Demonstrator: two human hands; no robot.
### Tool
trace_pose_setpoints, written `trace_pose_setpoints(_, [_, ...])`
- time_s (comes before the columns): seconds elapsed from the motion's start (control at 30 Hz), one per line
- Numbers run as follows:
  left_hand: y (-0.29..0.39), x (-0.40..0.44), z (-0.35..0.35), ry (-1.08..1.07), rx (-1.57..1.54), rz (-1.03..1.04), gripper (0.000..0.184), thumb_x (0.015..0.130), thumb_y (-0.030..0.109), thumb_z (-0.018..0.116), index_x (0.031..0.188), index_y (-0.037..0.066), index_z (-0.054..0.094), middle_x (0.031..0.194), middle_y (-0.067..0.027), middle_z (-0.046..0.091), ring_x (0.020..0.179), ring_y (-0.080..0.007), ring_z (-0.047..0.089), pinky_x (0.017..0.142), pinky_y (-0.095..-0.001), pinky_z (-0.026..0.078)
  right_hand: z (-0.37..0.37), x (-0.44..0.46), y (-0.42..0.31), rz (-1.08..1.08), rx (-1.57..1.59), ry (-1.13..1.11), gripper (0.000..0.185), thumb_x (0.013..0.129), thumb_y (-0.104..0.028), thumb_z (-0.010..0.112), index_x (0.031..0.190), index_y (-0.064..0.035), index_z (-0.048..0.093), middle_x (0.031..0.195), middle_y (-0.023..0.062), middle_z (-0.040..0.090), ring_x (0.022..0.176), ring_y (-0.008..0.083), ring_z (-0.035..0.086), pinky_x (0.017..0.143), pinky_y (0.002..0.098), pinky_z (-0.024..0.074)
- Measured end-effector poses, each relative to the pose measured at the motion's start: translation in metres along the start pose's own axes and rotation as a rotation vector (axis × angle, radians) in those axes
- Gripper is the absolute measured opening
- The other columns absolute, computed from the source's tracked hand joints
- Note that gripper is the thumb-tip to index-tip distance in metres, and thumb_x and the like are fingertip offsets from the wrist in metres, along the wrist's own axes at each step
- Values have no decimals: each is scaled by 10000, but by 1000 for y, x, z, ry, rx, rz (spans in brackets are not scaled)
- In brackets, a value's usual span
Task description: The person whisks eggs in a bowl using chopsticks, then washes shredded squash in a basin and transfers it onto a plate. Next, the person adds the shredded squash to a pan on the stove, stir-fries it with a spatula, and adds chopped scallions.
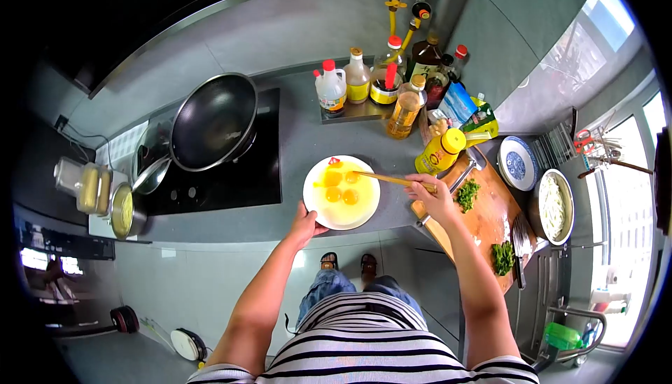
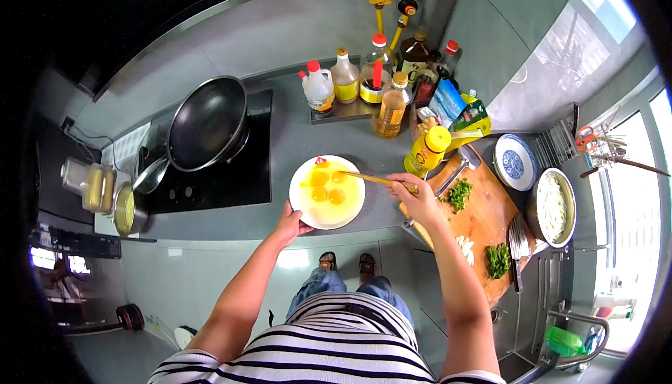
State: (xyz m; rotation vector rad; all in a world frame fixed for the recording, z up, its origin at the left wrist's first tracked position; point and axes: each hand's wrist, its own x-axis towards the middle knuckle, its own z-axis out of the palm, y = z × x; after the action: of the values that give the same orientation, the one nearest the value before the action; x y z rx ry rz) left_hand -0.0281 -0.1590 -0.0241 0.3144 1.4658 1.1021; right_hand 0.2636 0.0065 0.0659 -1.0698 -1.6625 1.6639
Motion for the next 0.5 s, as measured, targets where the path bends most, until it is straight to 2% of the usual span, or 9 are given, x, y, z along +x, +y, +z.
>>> trace_pose_setpoints(0.1, [6,-20,8,-14,-30,35,404,995,69,343,1380,138,241,1314,-152,475,1046,-287,624,875,-451,562,-9,-7,-3,-15,23,-86,280,1016,-198,518,1178,6,621,1093,88,648,917,157,666,800,274,556])
trace_pose_setpoints(0.2, [15,-35,17,-47,-53,74,435,993,93,335,1412,152,232,1291,-151,493,999,-261,631,826,-416,568,-15,-7,-9,-24,216,-48,286,1019,-208,514,1163,10,629,1089,87,650,888,155,662,784,280,560])
trace_pose_setpoints(0.23, [18,-41,20,-56,-56,87,445,993,104,331,1423,156,229,1285,-150,498,983,-250,633,807,-403,569,-15,-7,-13,-54,285,35,291,1020,-217,513,1144,14,639,1015,83,670,843,149,658,765,282,563])
trace_pose_setpoints(0.33, [28,-54,33,79,-5,141,435,998,181,325,1430,160,283,1258,-138,539,991,-241,635,803,-393,564,-26,-6,-29,-34,84,75,300,1019,-228,518,1132,20,644,987,91,679,813,150,657,757,287,564])
trace_pose_setpoints(0.37, [29,-58,34,89,-2,141,429,992,210,334,1417,155,319,1237,-134,551,989,-229,633,798,-381,564,-29,-9,-35,-71,66,10,318,1019,-240,518,1151,21,642,1025,102,678,827,160,666,769,293,567])
trace_pose_setpoints(0.5, [36,-78,41,165,-12,188,448,972,300,380,1385,132,424,1186,-121,586,996,-187,618,802,-338,547,-41,-19,-50,24,188,-144,346,1025,-249,500,1211,15,625,1063,111,672,881,198,676,802,311,571])
